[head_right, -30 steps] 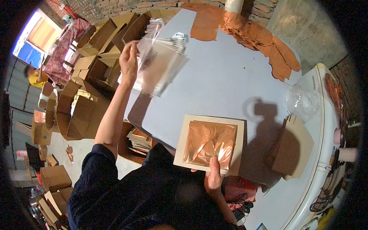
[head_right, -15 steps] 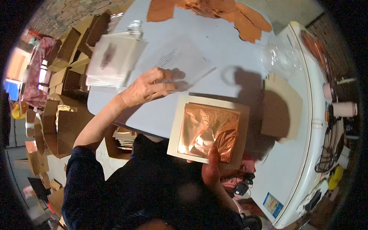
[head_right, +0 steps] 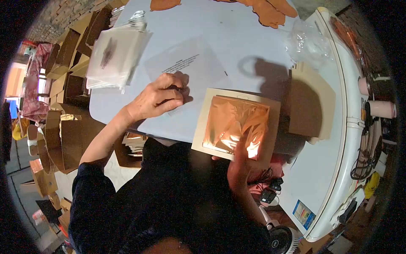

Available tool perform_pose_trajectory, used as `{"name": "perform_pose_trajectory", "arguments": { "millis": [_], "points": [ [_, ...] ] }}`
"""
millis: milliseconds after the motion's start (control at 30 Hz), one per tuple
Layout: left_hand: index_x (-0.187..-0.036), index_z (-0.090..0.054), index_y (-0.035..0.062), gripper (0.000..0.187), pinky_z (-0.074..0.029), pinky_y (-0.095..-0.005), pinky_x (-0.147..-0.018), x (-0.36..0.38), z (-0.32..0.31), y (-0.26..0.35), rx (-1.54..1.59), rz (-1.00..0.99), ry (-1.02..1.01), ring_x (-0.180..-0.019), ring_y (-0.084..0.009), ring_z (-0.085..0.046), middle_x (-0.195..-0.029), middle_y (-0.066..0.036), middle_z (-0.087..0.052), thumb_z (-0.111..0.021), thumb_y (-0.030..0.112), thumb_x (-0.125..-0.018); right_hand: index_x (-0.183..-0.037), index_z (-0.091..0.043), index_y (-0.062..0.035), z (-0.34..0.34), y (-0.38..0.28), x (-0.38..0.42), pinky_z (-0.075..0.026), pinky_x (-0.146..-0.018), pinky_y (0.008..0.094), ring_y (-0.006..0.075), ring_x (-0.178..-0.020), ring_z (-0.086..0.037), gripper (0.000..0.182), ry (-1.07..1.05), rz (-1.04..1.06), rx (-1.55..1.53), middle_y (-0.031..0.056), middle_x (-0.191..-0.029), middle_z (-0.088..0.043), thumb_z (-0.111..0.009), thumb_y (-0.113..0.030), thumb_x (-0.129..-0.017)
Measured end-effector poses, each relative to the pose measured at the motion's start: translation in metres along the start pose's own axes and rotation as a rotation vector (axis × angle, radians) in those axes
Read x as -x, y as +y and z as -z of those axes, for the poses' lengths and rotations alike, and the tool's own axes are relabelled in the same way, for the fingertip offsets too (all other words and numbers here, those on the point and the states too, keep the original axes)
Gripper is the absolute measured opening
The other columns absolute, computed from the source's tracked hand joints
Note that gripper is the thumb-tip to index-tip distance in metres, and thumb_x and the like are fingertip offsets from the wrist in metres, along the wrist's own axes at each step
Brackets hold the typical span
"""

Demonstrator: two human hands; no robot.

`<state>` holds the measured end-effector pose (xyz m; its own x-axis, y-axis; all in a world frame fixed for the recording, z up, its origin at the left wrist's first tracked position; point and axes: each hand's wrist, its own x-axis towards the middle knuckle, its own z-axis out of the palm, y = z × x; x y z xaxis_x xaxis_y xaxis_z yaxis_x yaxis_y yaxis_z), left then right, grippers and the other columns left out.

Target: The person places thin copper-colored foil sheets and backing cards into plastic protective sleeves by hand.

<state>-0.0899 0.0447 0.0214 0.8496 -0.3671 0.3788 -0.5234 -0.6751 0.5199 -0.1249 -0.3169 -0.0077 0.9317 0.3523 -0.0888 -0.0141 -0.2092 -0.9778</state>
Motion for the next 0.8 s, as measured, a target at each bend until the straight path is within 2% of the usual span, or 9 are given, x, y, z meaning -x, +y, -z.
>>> {"name": "perform_pose_trajectory", "arguments": {
  "millis": [167, 267, 367, 433, 533, 600, 700, 767, 800],
  "points": [
    [-0.108, -0.070, 0.0044, 0.022, -0.056, -0.0459, -0.100, -0.010, -0.009, 0.010, -0.086, 0.029, 0.099, -0.122, -0.0357, -0.063, -0.126, -0.013, -0.064, -0.081, 0.006, -0.089, -0.144, -0.049, 0.0098, -0.002, -0.011, -0.007, -0.060, -0.087, 0.0406, 0.0294, -0.090, -0.074, 0.052, 0.019, -0.004, 0.199, 0.0211, -0.117, -0.072, -0.029, -0.032, -0.121],
    [-0.105, -0.068, 0.0030, 0.021, -0.057, -0.0460, -0.099, -0.012, -0.011, 0.016, -0.084, 0.076, 0.161, -0.119, -0.0381, -0.064, -0.124, -0.015, -0.064, -0.081, 0.003, -0.089, -0.142, -0.051, 0.0091, -0.010, -0.015, -0.010, -0.060, -0.088, 0.0406, 0.0296, -0.094, -0.073, 0.049, 0.002, -0.044, 0.030, 0.0205, -0.122, -0.070, -0.032, -0.030, -0.120],
    [-0.115, -0.069, 0.0032, 0.029, -0.057, -0.0462, -0.100, -0.008, -0.014, 0.014, -0.079, 0.132, 0.199, -0.120, -0.0384, -0.064, -0.129, -0.015, -0.065, -0.077, -0.001, -0.087, -0.140, -0.052, 0.0086, -0.002, -0.001, -0.008, -0.060, -0.087, 0.0394, 0.0296, -0.096, -0.073, 0.043, -0.026, 0.215, 0.324, 0.0197, -0.123, -0.069, -0.038, -0.027, -0.119],
    [-0.120, -0.070, 0.0031, 0.035, -0.057, -0.0463, -0.100, -0.006, -0.016, 0.014, -0.079, 0.155, 0.206, -0.120, -0.0388, -0.064, -0.131, -0.016, -0.066, -0.076, -0.002, -0.086, -0.140, -0.051, 0.0079, -0.004, -0.001, -0.009, -0.060, -0.088, 0.0381, 0.0291, -0.098, -0.073, 0.039, -0.063, 0.182, 0.240, 0.0193, -0.122, -0.068, -0.042, -0.023, -0.118],
    [-0.121, -0.070, 0.0024, 0.034, -0.057, -0.0465, -0.100, -0.006, -0.015, 0.018, -0.072, 0.194, 0.198, -0.120, -0.0398, -0.064, -0.132, -0.017, -0.066, -0.076, 0.002, -0.088, -0.141, -0.053, 0.0065, -0.015, -0.027, -0.020, -0.060, -0.088, 0.0361, 0.0267, -0.100, -0.073, 0.034, -0.237, -0.186, -0.434, 0.0195, -0.124, -0.067, -0.046, -0.017, -0.117],
    [-0.122, -0.070, 0.0019, 0.033, -0.057, -0.0467, -0.100, -0.007, -0.014, 0.024, -0.067, 0.237, 0.181, -0.120, -0.0403, -0.064, -0.133, -0.017, -0.066, -0.075, 0.005, -0.090, -0.142, -0.053, 0.0055, -0.029, -0.037, -0.023, -0.062, -0.083, 0.0368, 0.0265, -0.098, -0.074, 0.035, -0.218, -0.218, -0.532, 0.0196, -0.125, -0.068, -0.046, -0.017, -0.117],
    [-0.099, -0.064, -0.0011, 0.016, -0.058, -0.0478, -0.092, -0.007, -0.009, 0.034, -0.026, 0.262, 0.192, -0.113, -0.0402, -0.064, -0.117, -0.019, -0.062, -0.077, 0.007, -0.093, -0.149, -0.049, 0.0027, -0.035, -0.012, -0.027, -0.067, -0.068, 0.0400, 0.0278, -0.092, -0.077, 0.040, -0.290, -0.251, -0.495, 0.0205, -0.124, -0.070, -0.044, -0.021, -0.117],
    [-0.099, -0.063, -0.0016, 0.017, -0.057, -0.0484, -0.090, -0.007, -0.011, 0.037, -0.036, 0.251, 0.211, -0.109, -0.0408, -0.064, -0.114, -0.019, -0.062, -0.076, 0.007, -0.093, -0.151, -0.047, 0.0012, -0.025, -0.027, -0.028, -0.067, -0.064, 0.0410, 0.0284, -0.093, -0.077, 0.041, -0.363, -0.290, -0.573, 0.0208, -0.123, -0.071, -0.045, -0.021, -0.117],
    [-0.098, -0.063, -0.0019, 0.017, -0.057, -0.0487, -0.089, -0.007, -0.012, 0.038, -0.041, 0.245, 0.222, -0.107, -0.0410, -0.064, -0.112, -0.019, -0.062, -0.076, 0.007, -0.093, -0.164, -0.032, -0.0041, -0.029, -0.045, -0.030, -0.063, -0.054, 0.0377, 0.0193, -0.070, -0.066, 0.054, -0.291, -0.326, -0.561, 0.0097, -0.094, -0.063, -0.046, -0.017, -0.113]
  ]
}}
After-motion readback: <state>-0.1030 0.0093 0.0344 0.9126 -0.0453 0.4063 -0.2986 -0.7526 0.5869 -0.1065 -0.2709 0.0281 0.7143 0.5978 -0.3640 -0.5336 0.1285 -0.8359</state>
